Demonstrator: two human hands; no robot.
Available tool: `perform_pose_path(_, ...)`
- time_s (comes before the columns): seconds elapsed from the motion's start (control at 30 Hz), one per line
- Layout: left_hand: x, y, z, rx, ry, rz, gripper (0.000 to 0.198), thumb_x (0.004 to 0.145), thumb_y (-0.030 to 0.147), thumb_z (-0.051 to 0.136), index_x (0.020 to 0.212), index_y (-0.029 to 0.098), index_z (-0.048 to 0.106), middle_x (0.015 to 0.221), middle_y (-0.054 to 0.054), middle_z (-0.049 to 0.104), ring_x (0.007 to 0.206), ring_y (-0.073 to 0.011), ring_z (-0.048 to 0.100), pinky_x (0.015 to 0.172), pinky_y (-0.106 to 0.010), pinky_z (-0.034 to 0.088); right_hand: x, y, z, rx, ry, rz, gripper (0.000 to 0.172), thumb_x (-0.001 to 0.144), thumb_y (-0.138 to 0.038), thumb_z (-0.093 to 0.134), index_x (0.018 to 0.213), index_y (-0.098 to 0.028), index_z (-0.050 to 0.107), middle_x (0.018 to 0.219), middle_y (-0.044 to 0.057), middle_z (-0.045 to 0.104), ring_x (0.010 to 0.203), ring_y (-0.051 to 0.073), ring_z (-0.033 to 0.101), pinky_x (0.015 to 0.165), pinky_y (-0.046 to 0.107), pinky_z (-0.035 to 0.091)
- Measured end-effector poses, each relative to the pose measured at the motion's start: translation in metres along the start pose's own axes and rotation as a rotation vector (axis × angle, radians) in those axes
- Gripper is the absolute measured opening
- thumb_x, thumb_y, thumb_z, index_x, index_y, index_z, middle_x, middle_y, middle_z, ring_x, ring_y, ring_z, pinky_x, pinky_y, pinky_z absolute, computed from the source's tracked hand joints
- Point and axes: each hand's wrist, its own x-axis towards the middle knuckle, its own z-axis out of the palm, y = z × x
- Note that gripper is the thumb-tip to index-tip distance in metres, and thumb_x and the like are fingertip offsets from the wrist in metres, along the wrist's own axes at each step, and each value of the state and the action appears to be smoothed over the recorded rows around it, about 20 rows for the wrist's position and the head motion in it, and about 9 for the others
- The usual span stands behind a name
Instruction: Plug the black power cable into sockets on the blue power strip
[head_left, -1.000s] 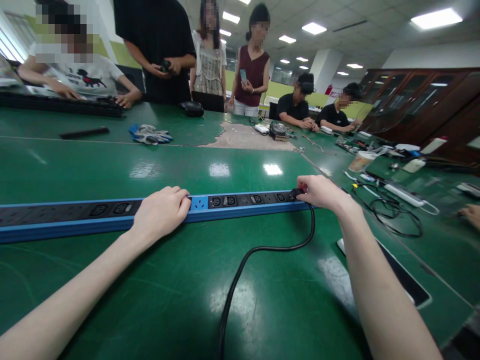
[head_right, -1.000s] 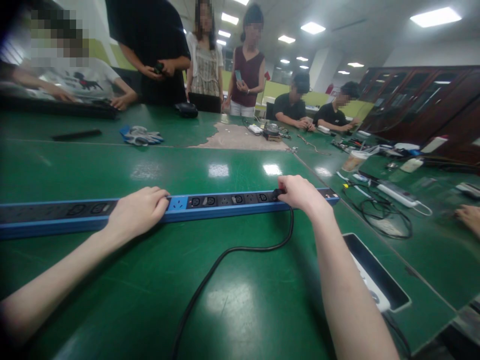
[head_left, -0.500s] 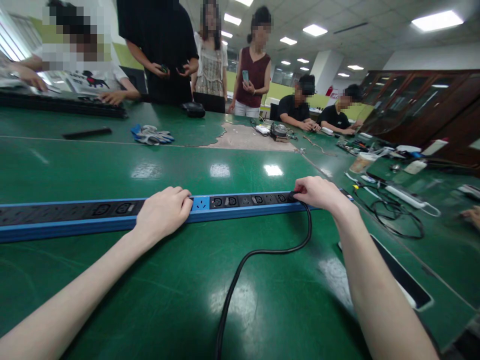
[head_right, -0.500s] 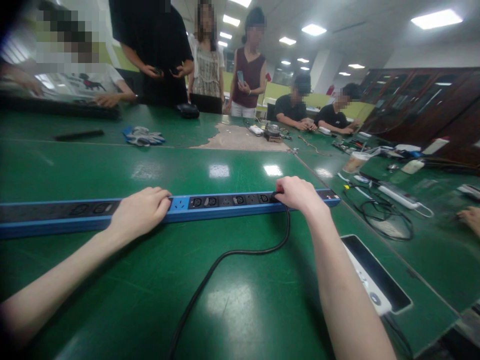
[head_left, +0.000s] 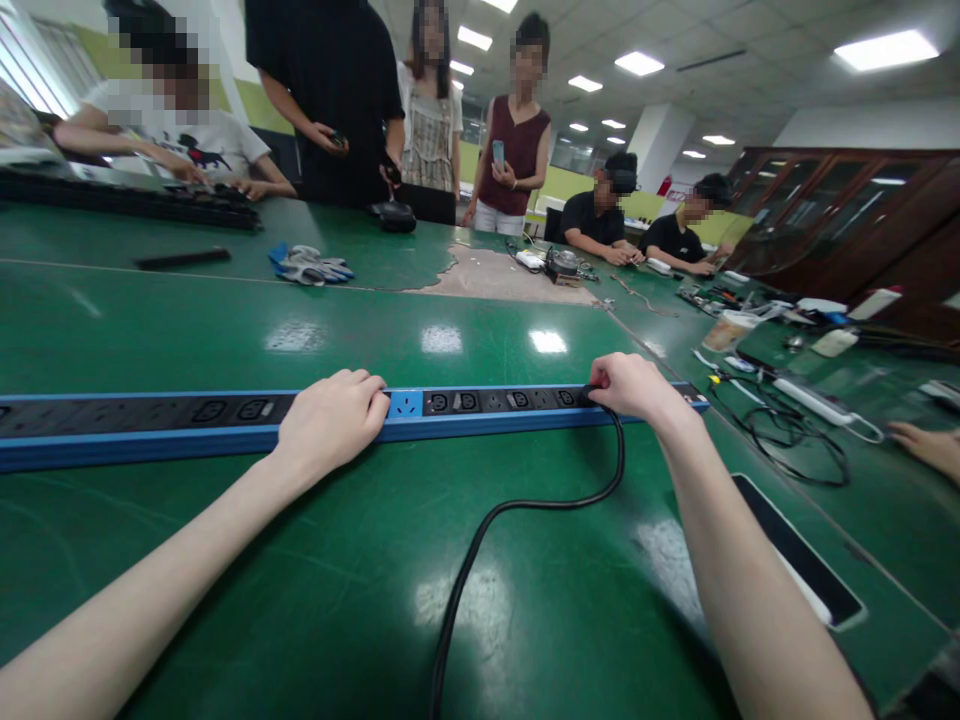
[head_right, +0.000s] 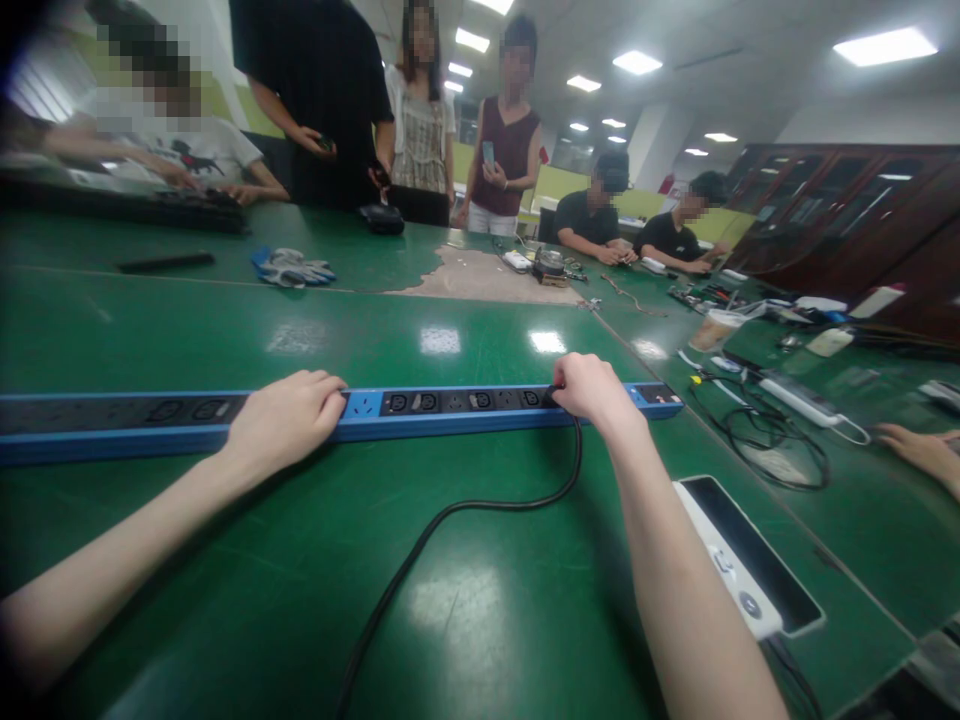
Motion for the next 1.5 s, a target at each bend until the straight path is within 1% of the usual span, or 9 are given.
perform_pose_path(0.2,0.000,0.000,0.000,-0.013,-0.006,-0.005,0.043,0.101,0.035,0.034,0.103,0.019,0.074,0.098,-0.011,0.072,0.096,-0.0272,0.065,0.080,-0.038,0.046,-0.003,0.001,0.003,0.008,0.056,0.021,0.012,0.082,-0.029,0.070,0.092,-0.024,0.074,0.094,0.007,0.076,0.090,0.026,0.070,0.074,0.032,0.047)
perform_pose_path(0.37,0.000,0.001,-0.002,-0.036,-0.007,-0.008,0.042,0.100,0.035,0.035,0.102,0.020,0.074,0.099,-0.011,0.073,0.097,-0.0275,0.065,0.082,-0.039,0.046,0.005,0.004,0.003,0.061,-0.002,0.048,0.012,0.077,-0.028,0.074,0.089,-0.024,0.075,0.091,0.007,0.075,0.087,0.025,0.070,0.074,0.031,0.048)
perform_pose_path(0.5,0.000,0.001,-0.002,-0.026,-0.013,-0.012,0.042,0.101,0.035,0.035,0.102,0.020,0.074,0.099,-0.010,0.073,0.097,-0.0275,0.065,0.081,-0.039,0.046,0.011,0.017,0.006,0.166,-0.054,0.050,0.021,0.078,-0.038,0.075,0.093,-0.024,0.076,0.091,0.006,0.076,0.085,0.023,0.071,0.071,0.029,0.048)
perform_pose_path(0.63,0.001,0.000,0.000,-0.014,-0.022,-0.010,0.043,0.102,0.035,0.033,0.102,0.021,0.074,0.100,-0.010,0.073,0.097,-0.0271,0.065,0.080,-0.039,0.046,0.012,0.026,0.010,0.202,-0.090,0.100,0.028,0.083,-0.048,0.069,0.088,-0.021,0.075,0.087,0.009,0.076,0.081,0.024,0.070,0.069,0.030,0.048)
perform_pose_path(0.87,0.003,-0.001,-0.001,-0.015,-0.043,0.001,0.045,0.101,0.036,0.032,0.106,0.020,0.074,0.101,-0.010,0.073,0.098,-0.0270,0.066,0.081,-0.039,0.047,0.009,0.019,0.004,0.123,-0.064,0.147,0.035,0.085,-0.054,0.065,0.094,-0.022,0.074,0.096,0.010,0.076,0.086,0.026,0.070,0.070,0.031,0.047)
perform_pose_path(1.1,0.003,-0.001,-0.002,-0.042,-0.057,-0.008,0.043,0.100,0.038,0.034,0.105,0.021,0.074,0.103,-0.010,0.074,0.099,-0.0273,0.066,0.079,-0.039,0.047,0.004,0.027,0.005,0.108,-0.160,0.053,0.037,0.098,-0.049,0.050,0.097,-0.018,0.070,0.107,0.013,0.076,0.087,0.025,0.070,0.072,0.030,0.047)
perform_pose_path(1.3,0.004,-0.001,0.000,-0.029,-0.053,0.003,0.045,0.100,0.038,0.033,0.105,0.021,0.074,0.103,-0.010,0.073,0.099,-0.0276,0.066,0.079,-0.038,0.047,0.004,0.035,0.007,0.195,-0.167,-0.047,0.036,0.100,-0.050,0.053,0.092,-0.018,0.066,0.100,0.011,0.076,0.088,0.022,0.070,0.071,0.026,0.045)
perform_pose_path(1.4,0.004,-0.002,0.000,-0.025,-0.055,0.004,0.046,0.100,0.038,0.032,0.104,0.021,0.075,0.101,-0.011,0.073,0.098,-0.0279,0.065,0.079,-0.039,0.048,0.001,0.032,-0.003,0.132,-0.085,0.013,0.037,0.101,-0.050,0.050,0.096,-0.017,0.064,0.100,0.014,0.075,0.087,0.024,0.069,0.072,0.029,0.044)
perform_pose_path(1.5,0.003,-0.002,-0.001,-0.027,-0.052,0.004,0.046,0.101,0.038,0.032,0.103,0.021,0.075,0.100,-0.010,0.073,0.097,-0.0282,0.065,0.078,-0.040,0.048,-0.007,0.038,-0.023,0.112,0.163,0.166,0.045,0.104,-0.056,0.042,0.108,-0.016,0.061,0.101,0.017,0.074,0.086,0.027,0.068,0.072,0.032,0.043)
